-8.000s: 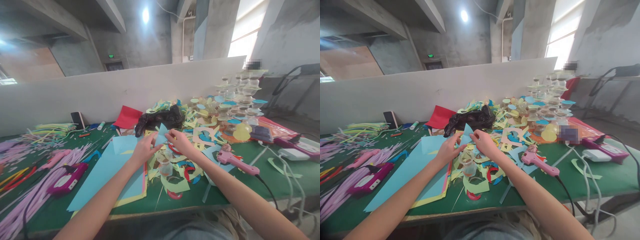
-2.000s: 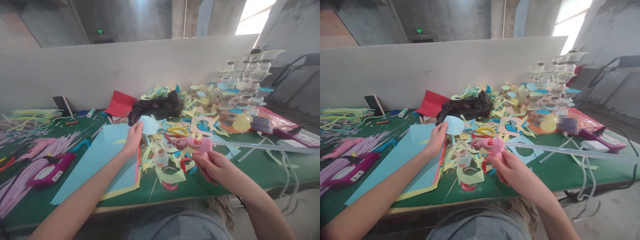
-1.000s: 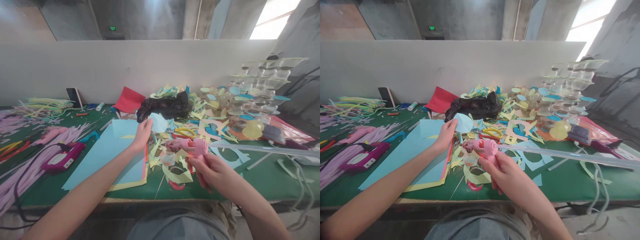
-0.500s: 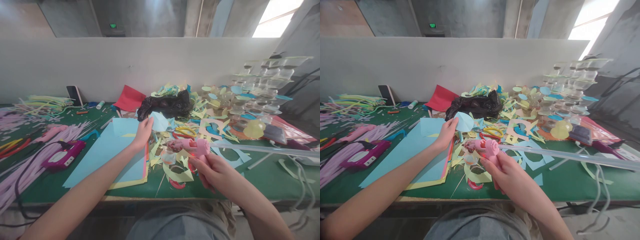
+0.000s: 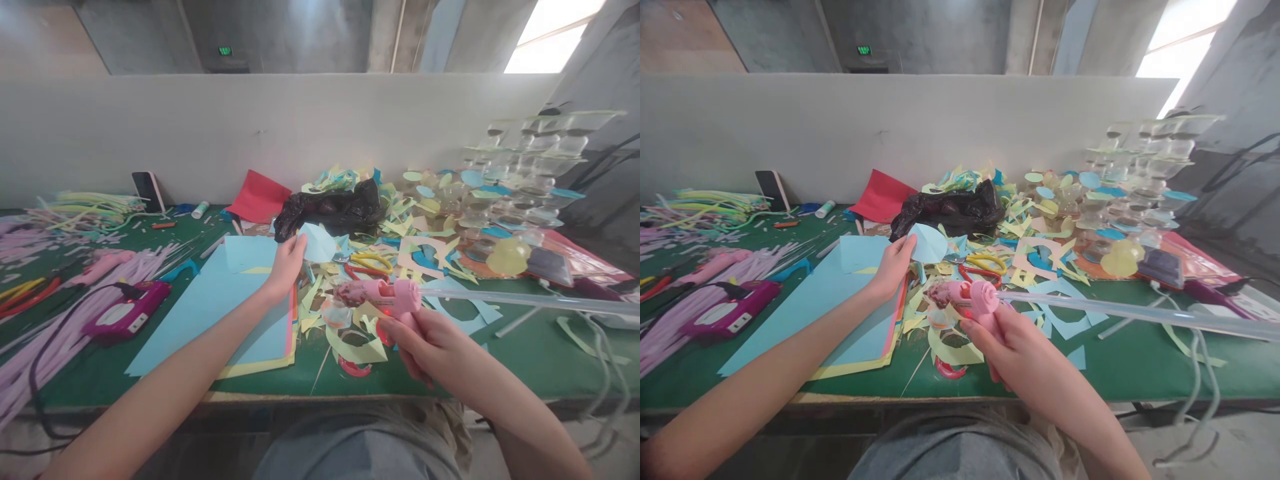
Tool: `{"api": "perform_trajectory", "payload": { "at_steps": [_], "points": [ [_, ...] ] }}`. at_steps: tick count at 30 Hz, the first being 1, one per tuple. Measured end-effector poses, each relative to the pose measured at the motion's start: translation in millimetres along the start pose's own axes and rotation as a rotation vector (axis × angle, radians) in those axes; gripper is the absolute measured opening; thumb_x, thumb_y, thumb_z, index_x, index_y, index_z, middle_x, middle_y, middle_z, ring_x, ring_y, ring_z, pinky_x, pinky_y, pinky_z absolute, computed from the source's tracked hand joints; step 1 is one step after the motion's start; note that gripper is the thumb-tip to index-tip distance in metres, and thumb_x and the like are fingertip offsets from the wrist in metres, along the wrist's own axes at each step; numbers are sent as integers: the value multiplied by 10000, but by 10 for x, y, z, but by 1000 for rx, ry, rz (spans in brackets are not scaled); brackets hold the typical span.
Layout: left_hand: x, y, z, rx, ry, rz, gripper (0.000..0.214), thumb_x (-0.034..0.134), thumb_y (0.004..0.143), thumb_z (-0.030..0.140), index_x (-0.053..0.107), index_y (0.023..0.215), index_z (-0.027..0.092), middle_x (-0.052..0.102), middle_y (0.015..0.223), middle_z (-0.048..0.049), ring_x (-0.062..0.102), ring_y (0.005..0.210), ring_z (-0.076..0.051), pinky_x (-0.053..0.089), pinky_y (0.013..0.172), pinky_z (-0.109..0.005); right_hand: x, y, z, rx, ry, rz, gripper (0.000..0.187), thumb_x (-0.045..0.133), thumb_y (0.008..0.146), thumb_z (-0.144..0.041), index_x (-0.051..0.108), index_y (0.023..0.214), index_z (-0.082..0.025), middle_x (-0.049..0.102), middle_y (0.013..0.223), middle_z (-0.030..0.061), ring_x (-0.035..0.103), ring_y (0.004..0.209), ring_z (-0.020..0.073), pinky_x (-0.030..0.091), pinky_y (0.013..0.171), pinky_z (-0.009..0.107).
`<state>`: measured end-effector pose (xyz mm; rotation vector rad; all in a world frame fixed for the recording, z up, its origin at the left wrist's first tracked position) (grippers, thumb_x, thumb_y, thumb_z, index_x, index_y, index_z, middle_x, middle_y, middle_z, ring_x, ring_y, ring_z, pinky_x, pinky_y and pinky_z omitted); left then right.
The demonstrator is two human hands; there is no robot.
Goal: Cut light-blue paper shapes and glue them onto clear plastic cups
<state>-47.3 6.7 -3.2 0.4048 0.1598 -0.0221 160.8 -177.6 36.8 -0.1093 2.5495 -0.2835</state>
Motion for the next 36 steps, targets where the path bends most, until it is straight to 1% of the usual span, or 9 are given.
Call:
{"api": "perform_trajectory", "payload": {
  "at_steps": [8,13,16,19,22,24,29,32,36],
  "points": [
    [-2,11,-12,-8,3,14,411,503,892,521,410,644,207,335,639,32,309,578,-118,245,532,-276,-15,-8,-19,-17,-8,7,477,475,896,-623,434,634,-227,525,502,-38,461,482,109,394,511,240],
    [-5,15,-27,-21,-8,21,417,519,877,540,436,644,204,350,635,30,320,576,-118,253,527,-269,-26,-34,39,-41,22,5,471,492,880,-620,450,621,-229,494,447,-45,449,457,110,387,489,243],
    [-1,16,-32,-12,-9,14,412,518,881,531,441,645,203,357,635,29,331,581,-118,263,529,-264,-65,-72,76,-41,31,39,511,490,863,-646,441,571,-230,495,444,-34,448,440,110,380,462,247],
    [7,18,-35,-22,-13,17,406,523,878,527,460,645,201,380,630,28,349,582,-117,281,531,-258,-121,-81,79,-59,55,63,527,470,872,-646,421,546,-236,489,436,-31,455,421,112,401,461,254],
    [13,20,-31,-30,-22,21,404,533,870,530,484,644,198,405,626,23,369,580,-118,298,527,-256,-163,-31,52,-68,90,89,495,484,877,-628,432,576,-239,524,459,-29,486,422,120,428,468,260],
    [13,18,-25,-41,-40,22,401,546,861,534,496,645,200,419,630,20,381,580,-119,310,526,-257,-169,23,24,-61,87,100,494,491,870,-645,448,596,-236,541,471,-26,492,414,120,420,450,260],
    [5,6,-4,-83,-99,49,384,610,819,529,490,638,213,408,613,25,390,554,-122,339,516,-270,-123,139,-25,-39,52,68,495,469,873,-672,444,646,-234,533,477,-38,500,437,117,399,448,249],
    [4,3,-1,-62,-77,38,396,585,836,530,472,626,214,386,613,26,367,548,-122,323,511,-278,-98,183,6,-13,44,67,505,463,857,-707,467,690,-231,526,477,-47,502,436,119,391,441,246],
    [0,7,-14,-27,-32,19,417,529,873,531,436,622,212,357,623,27,330,556,-120,280,510,-281,-94,219,58,-6,34,73,520,459,848,-725,460,691,-229,522,476,-49,498,436,117,395,447,247]
  ]
}}
Point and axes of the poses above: each hand's wrist, its own y-axis towards the middle knuckle, its own x-axis out of the palm, z = x × y, the point moved 1 cm from there along y, towards the middle knuckle
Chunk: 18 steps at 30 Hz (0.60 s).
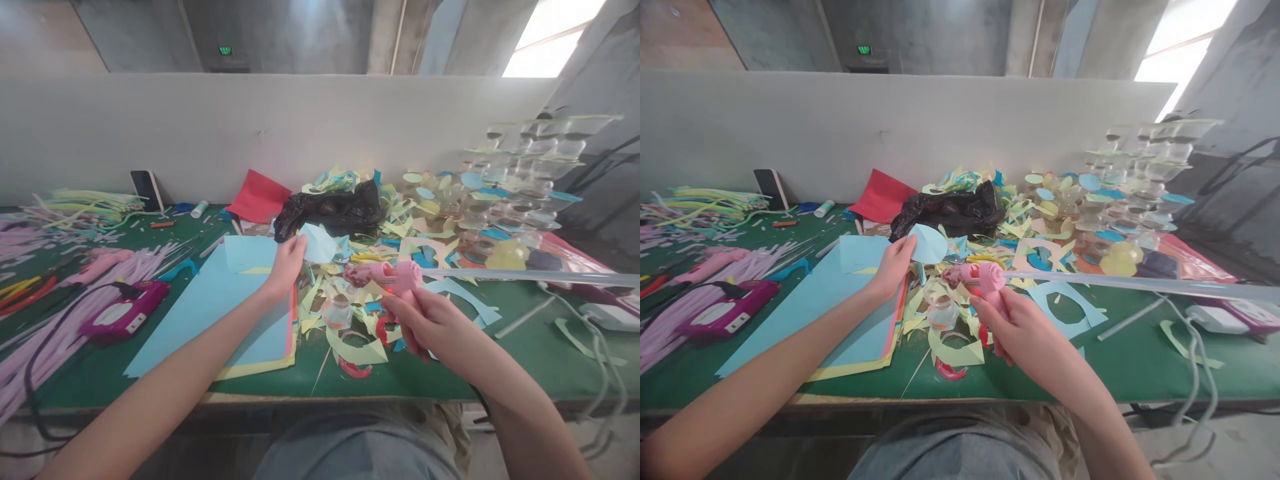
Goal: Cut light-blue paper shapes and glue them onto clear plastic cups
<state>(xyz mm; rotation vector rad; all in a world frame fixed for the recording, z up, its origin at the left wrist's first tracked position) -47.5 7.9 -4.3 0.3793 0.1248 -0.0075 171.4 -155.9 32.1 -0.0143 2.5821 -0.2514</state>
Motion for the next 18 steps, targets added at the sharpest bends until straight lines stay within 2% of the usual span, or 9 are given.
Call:
{"api": "perform_trajectory", "payload": {
  "at_steps": [10,18],
  "points": [
    [1,3,-15,5,5,-2,430,533,870,543,410,620,216,334,624,30,312,551,-119,260,503,-284,-3,-63,-110,-31,-7,-19,473,439,890,-660,463,707,-225,499,502,-51,467,455,116,387,485,255],
    [-2,-1,-12,4,9,-6,409,523,883,526,436,633,214,368,634,26,328,558,-117,275,512,-283,-2,-43,-60,-35,-4,-6,487,462,871,-672,445,671,-228,506,487,-50,476,441,114,384,464,250]
  ]
}}
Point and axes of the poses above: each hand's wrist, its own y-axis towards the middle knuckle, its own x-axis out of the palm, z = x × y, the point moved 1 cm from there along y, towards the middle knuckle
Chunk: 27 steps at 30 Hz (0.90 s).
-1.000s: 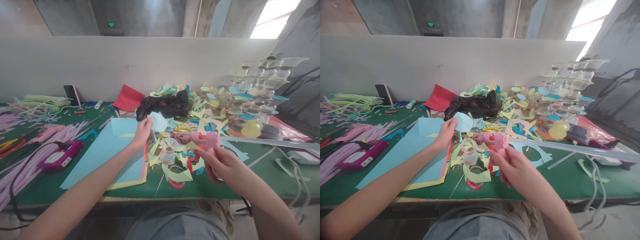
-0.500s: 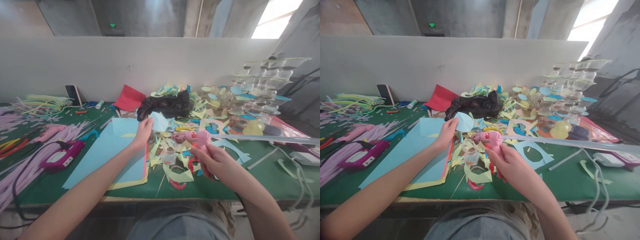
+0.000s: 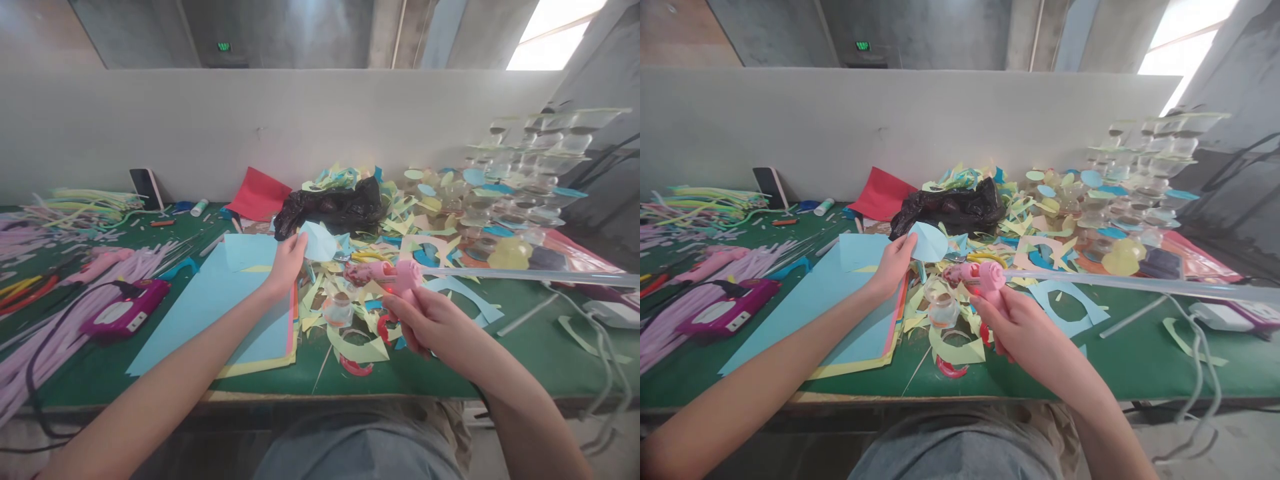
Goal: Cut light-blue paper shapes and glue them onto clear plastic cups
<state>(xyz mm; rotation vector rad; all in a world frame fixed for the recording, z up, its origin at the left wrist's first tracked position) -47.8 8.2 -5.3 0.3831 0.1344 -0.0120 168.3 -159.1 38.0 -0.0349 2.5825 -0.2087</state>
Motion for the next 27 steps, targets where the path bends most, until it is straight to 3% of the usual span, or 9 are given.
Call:
{"api": "perform_trajectory", "payload": {
  "at_steps": [20,27],
  "points": [
    [0,4,0,2,26,0,401,510,892,514,435,639,213,359,639,24,324,571,-122,263,523,-283,-15,38,92,2,28,1,519,483,846,-710,477,659,-226,529,468,-47,496,427,115,424,470,260],
    [0,4,12,8,30,4,403,519,880,524,458,634,209,379,633,24,345,575,-124,280,529,-278,-105,-187,111,24,48,-11,535,511,841,-685,464,564,-230,515,448,-28,484,418,119,399,446,263]
  ]
}}
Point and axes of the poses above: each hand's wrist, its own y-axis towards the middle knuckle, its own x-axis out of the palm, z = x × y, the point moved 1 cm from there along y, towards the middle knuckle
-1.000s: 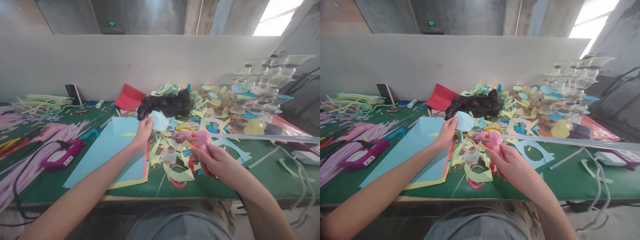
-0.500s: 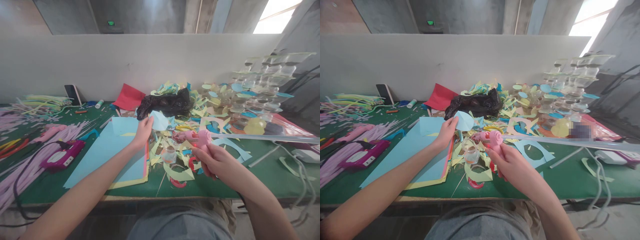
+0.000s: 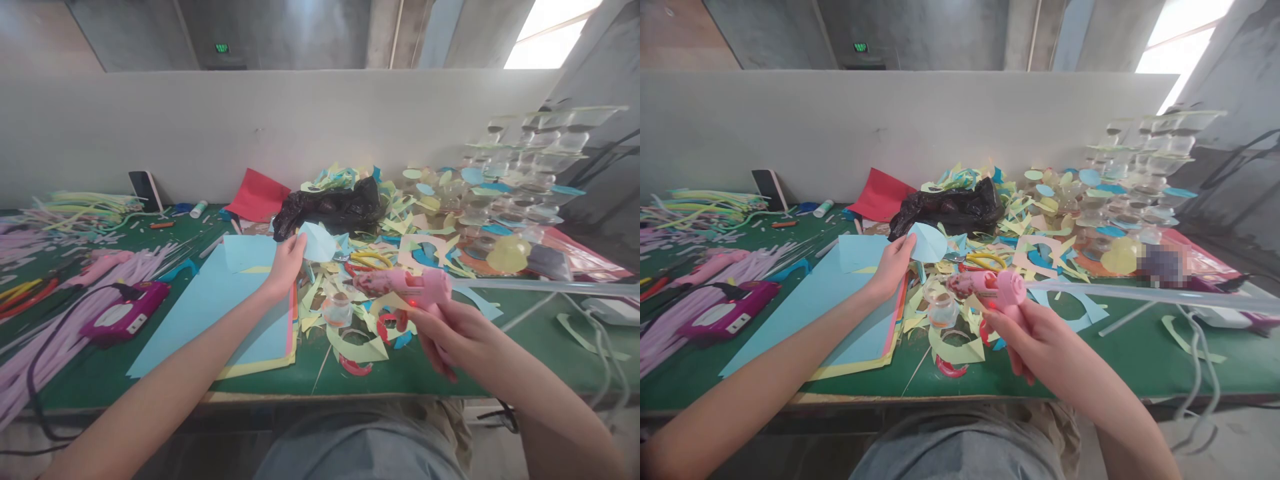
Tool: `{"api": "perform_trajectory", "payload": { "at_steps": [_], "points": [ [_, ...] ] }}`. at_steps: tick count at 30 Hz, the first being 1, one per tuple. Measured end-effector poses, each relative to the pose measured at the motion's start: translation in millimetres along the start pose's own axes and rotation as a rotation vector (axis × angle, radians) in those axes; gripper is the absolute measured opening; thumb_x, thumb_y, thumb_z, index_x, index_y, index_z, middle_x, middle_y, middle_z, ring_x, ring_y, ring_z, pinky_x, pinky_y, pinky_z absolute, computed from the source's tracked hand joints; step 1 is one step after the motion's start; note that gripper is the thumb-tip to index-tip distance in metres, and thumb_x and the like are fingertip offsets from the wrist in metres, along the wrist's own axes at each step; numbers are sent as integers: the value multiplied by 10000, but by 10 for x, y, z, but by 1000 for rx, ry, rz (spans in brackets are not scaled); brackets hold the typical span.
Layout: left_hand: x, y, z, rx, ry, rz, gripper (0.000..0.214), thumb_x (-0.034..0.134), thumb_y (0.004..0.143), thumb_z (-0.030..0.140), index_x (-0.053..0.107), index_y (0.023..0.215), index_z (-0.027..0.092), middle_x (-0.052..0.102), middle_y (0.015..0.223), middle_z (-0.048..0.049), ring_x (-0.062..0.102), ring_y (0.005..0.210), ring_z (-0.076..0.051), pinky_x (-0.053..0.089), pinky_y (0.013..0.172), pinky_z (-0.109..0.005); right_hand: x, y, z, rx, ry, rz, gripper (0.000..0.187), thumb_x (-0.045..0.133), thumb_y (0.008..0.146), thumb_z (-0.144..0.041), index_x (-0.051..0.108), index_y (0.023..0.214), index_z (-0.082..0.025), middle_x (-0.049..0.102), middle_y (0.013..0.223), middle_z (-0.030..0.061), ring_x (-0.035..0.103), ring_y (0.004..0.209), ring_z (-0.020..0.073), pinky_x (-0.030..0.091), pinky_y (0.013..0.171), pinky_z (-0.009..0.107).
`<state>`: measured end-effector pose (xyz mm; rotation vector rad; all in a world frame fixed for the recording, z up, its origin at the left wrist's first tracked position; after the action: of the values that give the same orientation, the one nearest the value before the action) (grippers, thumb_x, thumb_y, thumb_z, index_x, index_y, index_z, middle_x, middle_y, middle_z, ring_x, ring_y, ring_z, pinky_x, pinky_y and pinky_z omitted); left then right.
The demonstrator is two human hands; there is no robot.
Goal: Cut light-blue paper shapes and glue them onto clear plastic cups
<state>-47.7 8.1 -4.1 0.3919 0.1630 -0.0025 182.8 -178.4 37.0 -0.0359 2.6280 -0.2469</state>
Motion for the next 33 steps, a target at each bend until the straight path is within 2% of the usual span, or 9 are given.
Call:
{"api": "perform_trajectory", "payload": {
  "at_steps": [4,8,14,33],
  "points": [
    [4,-1,8,-3,1,5,404,531,880,515,459,631,204,374,627,26,349,578,-121,280,534,-271,-26,-125,141,29,-39,33,570,521,796,-727,452,518,-234,488,414,-26,448,402,114,386,434,261],
    [-2,-4,16,-26,-29,4,422,557,861,535,455,623,201,381,630,31,349,572,-115,283,531,-260,-24,-138,229,63,-74,72,547,539,766,-736,483,561,-231,499,415,-34,443,404,109,400,443,252],
    [-3,3,-1,-17,-3,-4,377,514,898,489,482,660,198,397,648,27,362,590,-114,288,540,-251,-36,-115,236,59,-101,68,524,548,776,-703,481,560,-230,507,421,-31,450,412,109,414,453,244],
    [9,-10,41,-19,3,-2,386,527,875,498,454,639,202,397,624,37,367,572,-112,300,536,-248,-65,-122,297,42,-131,28,581,506,798,-733,470,509,-229,529,427,-13,440,409,106,403,457,250]
  ]
}}
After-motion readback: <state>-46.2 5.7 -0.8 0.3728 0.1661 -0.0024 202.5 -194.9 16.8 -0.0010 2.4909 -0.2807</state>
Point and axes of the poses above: each hand's wrist, its own y-axis towards the middle knuckle, its own x-axis out of the palm, z = x × y, the point moved 1 cm from there along y, towards the middle knuckle
